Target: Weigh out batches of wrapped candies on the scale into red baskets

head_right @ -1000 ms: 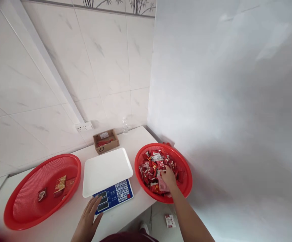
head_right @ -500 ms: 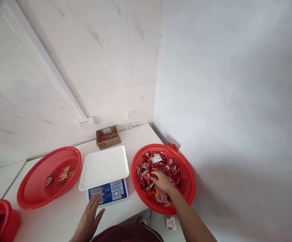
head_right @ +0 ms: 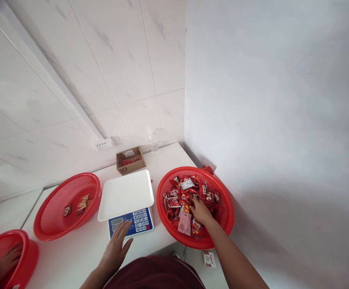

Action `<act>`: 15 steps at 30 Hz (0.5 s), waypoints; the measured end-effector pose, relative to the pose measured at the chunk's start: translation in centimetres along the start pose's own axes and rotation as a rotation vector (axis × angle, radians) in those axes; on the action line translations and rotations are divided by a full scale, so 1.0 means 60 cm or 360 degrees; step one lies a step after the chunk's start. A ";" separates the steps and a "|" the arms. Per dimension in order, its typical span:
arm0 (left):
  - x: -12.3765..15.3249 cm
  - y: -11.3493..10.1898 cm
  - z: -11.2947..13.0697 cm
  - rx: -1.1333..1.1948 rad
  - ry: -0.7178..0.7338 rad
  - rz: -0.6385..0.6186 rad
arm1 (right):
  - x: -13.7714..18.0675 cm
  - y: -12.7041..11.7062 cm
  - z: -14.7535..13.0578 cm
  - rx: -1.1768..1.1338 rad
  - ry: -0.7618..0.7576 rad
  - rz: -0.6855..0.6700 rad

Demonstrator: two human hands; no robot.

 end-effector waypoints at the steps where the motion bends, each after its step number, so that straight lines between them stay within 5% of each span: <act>1: 0.000 -0.001 0.000 -0.0005 0.0000 -0.0004 | -0.001 0.000 0.003 -0.0042 -0.0041 -0.0010; 6: 0.001 -0.003 0.000 -0.0025 -0.0015 -0.0016 | -0.017 0.003 0.009 -0.0076 0.0141 0.0080; 15: 0.009 0.007 0.003 -0.0021 -0.0035 -0.0049 | -0.027 0.023 -0.056 -0.0054 0.0503 0.0131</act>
Point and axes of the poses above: each hand's wrist, its own x-axis away from the middle knuckle, its own y-axis out of the palm, z = x × y, the point moved 2 cm from there along -x, towards the middle knuckle, and after that the axes turned 7 degrees about y, right-handed, at the moved point
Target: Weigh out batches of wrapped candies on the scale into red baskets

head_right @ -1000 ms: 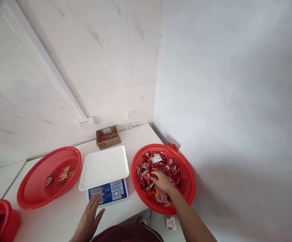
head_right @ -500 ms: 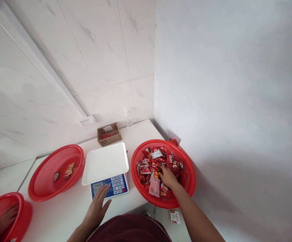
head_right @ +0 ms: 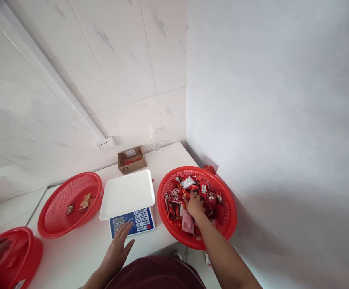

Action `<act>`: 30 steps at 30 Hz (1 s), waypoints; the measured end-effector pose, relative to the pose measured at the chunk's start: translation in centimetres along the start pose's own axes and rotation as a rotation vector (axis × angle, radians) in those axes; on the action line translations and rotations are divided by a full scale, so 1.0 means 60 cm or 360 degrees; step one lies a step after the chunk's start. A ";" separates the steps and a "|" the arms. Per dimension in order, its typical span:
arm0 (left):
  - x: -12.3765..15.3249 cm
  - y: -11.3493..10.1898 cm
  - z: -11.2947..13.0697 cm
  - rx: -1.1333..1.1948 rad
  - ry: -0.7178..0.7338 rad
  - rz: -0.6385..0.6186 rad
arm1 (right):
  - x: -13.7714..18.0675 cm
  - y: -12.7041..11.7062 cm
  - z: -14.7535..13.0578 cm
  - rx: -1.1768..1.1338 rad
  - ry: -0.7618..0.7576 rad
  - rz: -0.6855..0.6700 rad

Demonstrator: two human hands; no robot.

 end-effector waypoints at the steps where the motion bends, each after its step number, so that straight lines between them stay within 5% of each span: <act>1: 0.001 0.001 0.000 0.0001 0.0000 -0.0001 | 0.000 -0.001 0.001 -0.0040 -0.0022 0.0055; 4: 0.002 0.003 0.000 0.0011 0.0005 -0.0011 | -0.007 -0.008 0.009 -0.0321 -0.0187 0.0121; 11: -0.002 -0.005 0.001 0.0036 -0.0032 -0.0042 | -0.009 -0.028 0.016 -0.0965 -0.0453 -0.0097; 14: -0.003 -0.009 0.002 0.0045 -0.0037 -0.0054 | 0.003 -0.043 0.025 -0.1449 -0.0430 -0.0221; 20: 0.007 -0.003 -0.002 0.0031 -0.0039 0.0005 | 0.008 -0.071 0.037 -0.1846 -0.0240 -0.0429; 26: 0.012 0.004 -0.007 0.0024 -0.0061 0.0059 | 0.011 -0.095 0.029 -0.1882 -0.0281 -0.0513; 30: 0.013 0.001 -0.006 0.0025 -0.0069 0.0051 | 0.009 -0.091 0.039 -0.1306 -0.0537 -0.0710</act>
Point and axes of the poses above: each hand's wrist, its own x-axis away from the middle knuckle, its own y-axis out of the palm, z = x × y, the point moved 2 cm from there along -x, towards the middle knuckle, and after that the axes turned 7 degrees about y, right-handed, at the moved point
